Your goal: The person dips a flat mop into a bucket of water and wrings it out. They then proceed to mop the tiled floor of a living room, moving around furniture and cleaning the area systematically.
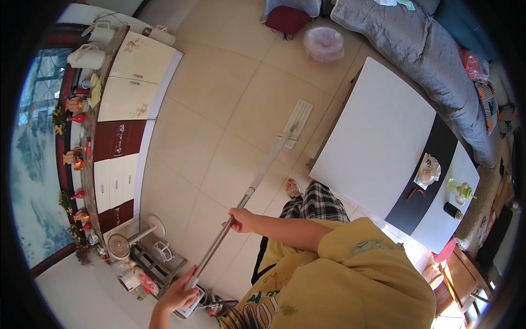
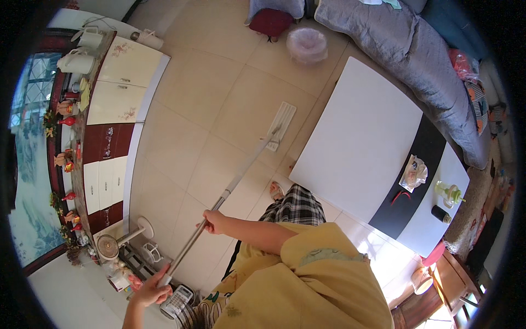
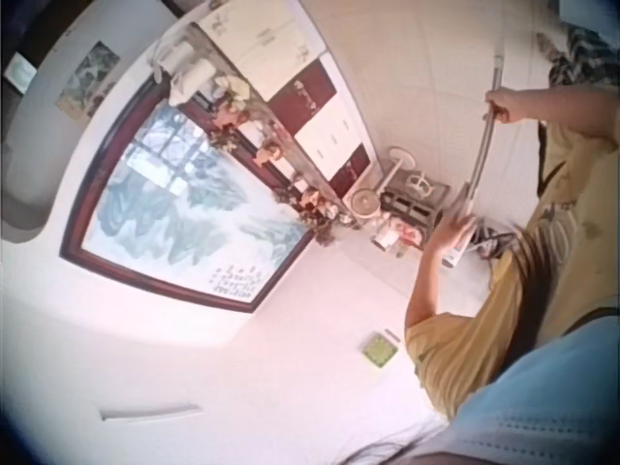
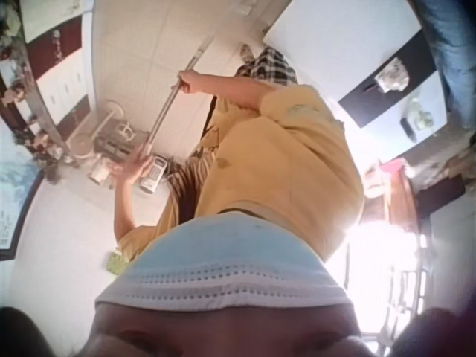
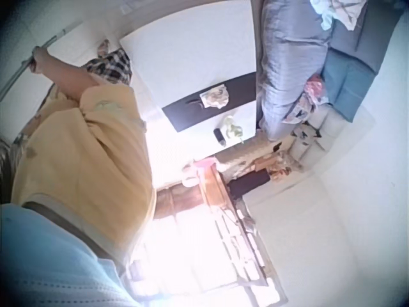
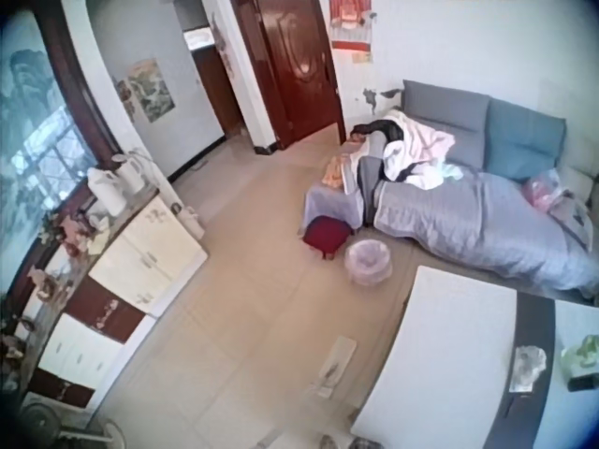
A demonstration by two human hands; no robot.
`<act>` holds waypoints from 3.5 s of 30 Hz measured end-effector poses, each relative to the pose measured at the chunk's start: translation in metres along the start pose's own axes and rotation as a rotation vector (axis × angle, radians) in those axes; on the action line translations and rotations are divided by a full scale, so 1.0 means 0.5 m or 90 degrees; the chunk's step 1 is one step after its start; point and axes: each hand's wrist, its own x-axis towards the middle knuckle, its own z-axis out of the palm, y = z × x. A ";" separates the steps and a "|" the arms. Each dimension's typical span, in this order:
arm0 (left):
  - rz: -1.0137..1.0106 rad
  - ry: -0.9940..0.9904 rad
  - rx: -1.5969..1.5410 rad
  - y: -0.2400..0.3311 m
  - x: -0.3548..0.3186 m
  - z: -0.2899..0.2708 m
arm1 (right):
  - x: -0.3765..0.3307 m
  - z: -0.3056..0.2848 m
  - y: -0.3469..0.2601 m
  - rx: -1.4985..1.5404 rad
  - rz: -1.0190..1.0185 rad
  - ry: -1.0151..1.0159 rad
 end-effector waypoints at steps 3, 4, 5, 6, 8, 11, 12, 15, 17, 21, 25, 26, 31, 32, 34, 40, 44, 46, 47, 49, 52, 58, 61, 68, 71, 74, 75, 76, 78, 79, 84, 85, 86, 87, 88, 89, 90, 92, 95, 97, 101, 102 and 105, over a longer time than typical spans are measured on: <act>-0.045 0.015 0.088 0.000 0.010 0.013 | -0.011 -0.028 -0.001 -0.013 0.049 -0.048; 0.018 0.054 0.196 0.002 0.017 0.010 | -0.011 -0.030 -0.001 0.000 0.031 -0.046; 0.085 0.099 0.301 0.008 0.023 0.009 | -0.015 -0.024 -0.006 0.009 0.013 -0.049; 0.152 0.143 0.407 0.017 0.028 0.010 | -0.019 -0.022 -0.013 0.017 -0.006 -0.051; 0.192 0.146 0.456 0.052 0.049 0.029 | -0.012 -0.044 -0.029 0.030 -0.078 -0.004; 0.311 0.138 0.503 0.092 0.137 0.072 | -0.014 -0.100 -0.081 0.009 -0.269 0.121; 0.387 0.146 0.527 0.112 0.176 0.100 | -0.028 -0.132 -0.119 0.006 -0.328 0.187; 0.430 0.104 0.498 0.181 0.286 0.204 | -0.067 -0.236 -0.240 -0.037 -0.502 0.348; 0.406 0.081 0.533 0.274 0.328 0.309 | -0.097 -0.354 -0.345 -0.060 -0.603 0.418; 0.639 0.107 0.391 0.287 0.428 0.428 | -0.234 -0.409 -0.466 -0.208 -0.485 0.521; 0.529 0.044 0.371 0.234 0.380 0.413 | -0.102 -0.608 -0.425 -0.258 -0.565 0.426; 0.497 0.058 0.331 0.183 0.354 0.360 | -0.061 -0.505 -0.353 -0.259 -0.482 0.419; 0.052 -0.037 -0.150 0.055 0.094 0.192 | -0.127 -0.175 -0.063 -0.286 -0.256 0.232; 0.040 -0.032 -0.173 0.066 0.074 0.191 | -0.150 -0.147 -0.043 -0.239 -0.239 0.189; 0.013 -0.026 -0.212 0.090 0.059 0.190 | -0.161 -0.149 -0.054 -0.249 -0.301 0.220; 0.128 -0.098 -0.050 0.269 0.238 0.306 | -0.186 -0.282 -0.266 -0.298 -0.595 0.593; 0.261 -0.205 -0.134 0.416 0.417 0.478 | -0.223 -0.560 -0.575 -0.272 -0.679 0.683; 0.286 -0.171 -0.147 0.442 0.453 0.544 | -0.302 -0.575 -0.645 -0.476 -0.565 0.724; 0.324 -0.164 -0.124 0.429 0.465 0.530 | -0.303 -0.561 -0.637 -0.374 -0.552 0.716; 0.414 -0.173 -0.066 0.394 0.465 0.515 | -0.251 -0.629 -0.608 -0.521 -0.635 0.553; 0.274 -0.101 -0.067 0.263 0.398 0.356 | -0.075 -0.519 -0.395 -1.179 -0.766 0.738; -0.013 0.034 -0.278 0.002 0.065 0.143 | -0.049 -0.131 -0.045 -0.131 -0.056 0.055; -0.060 0.054 -0.199 0.034 0.023 0.083 | -0.051 -0.064 -0.026 -0.066 -0.051 0.028; 0.020 -0.044 -0.097 0.231 0.222 0.134 | -0.043 -0.211 -0.219 -0.045 -0.453 0.240; 0.145 -0.131 -0.114 0.310 0.376 0.291 | -0.134 -0.341 -0.391 0.097 -0.600 0.350; 0.241 -0.157 -0.142 0.367 0.466 0.451 | -0.218 -0.518 -0.567 -0.219 -0.510 0.547; 0.288 -0.168 -0.135 0.374 0.471 0.480 | -0.229 -0.524 -0.572 -0.181 -0.529 0.540; 0.317 -0.152 -0.131 0.360 0.477 0.470 | -0.231 -0.522 -0.575 -0.147 -0.545 0.529; 0.373 -0.107 -0.121 0.308 0.487 0.429 | -0.177 -0.519 -0.547 -0.221 -0.500 0.530; 0.379 -0.072 -0.084 0.262 0.478 0.387 | -0.109 -0.549 -0.508 -0.319 -0.452 0.549; 0.031 0.054 -0.205 -0.026 0.200 0.154 | 0.080 -0.251 -0.072 -0.437 -0.228 0.250; 0.015 0.084 -0.270 -0.086 0.138 0.157 | 0.078 -0.188 -0.003 -0.407 -0.190 0.196; 0.000 0.113 -0.340 -0.121 0.086 0.169 | 0.040 -0.115 0.036 -0.436 -0.129 0.187; 0.016 0.170 -0.378 -0.146 0.054 0.188 | 0.057 -0.092 0.059 -0.427 -0.137 0.184; 0.034 0.224 -0.412 -0.147 0.039 0.221 | 0.072 -0.077 0.073 -0.417 -0.149 0.184; 0.039 0.243 -0.430 -0.125 0.058 0.247 | 0.084 -0.072 0.080 -0.403 -0.162 0.185; 0.066 0.166 -0.370 -0.127 0.083 0.241 | 0.117 -0.094 0.055 -0.564 -0.268 0.145; 0.122 0.189 -0.337 -0.064 0.159 0.266 | 0.159 -0.108 -0.042 -0.682 -0.344 0.149; 0.173 0.232 -0.156 0.076 0.266 0.274 | 0.206 -0.130 -0.215 -0.927 -0.634 0.324; 0.243 0.226 -0.119 0.140 0.325 0.290 | 0.183 -0.125 -0.322 -0.850 -0.577 0.429; 0.223 0.172 -0.066 0.130 0.286 0.276 | 0.117 -0.135 -0.278 -0.525 -0.496 0.391; 0.207 0.164 -0.022 0.097 0.262 0.264 | 0.094 -0.146 -0.238 -0.527 -0.439 0.344; 0.142 0.118 -0.001 -0.015 0.155 0.224 | 0.034 -0.169 -0.072 -0.384 -0.276 0.186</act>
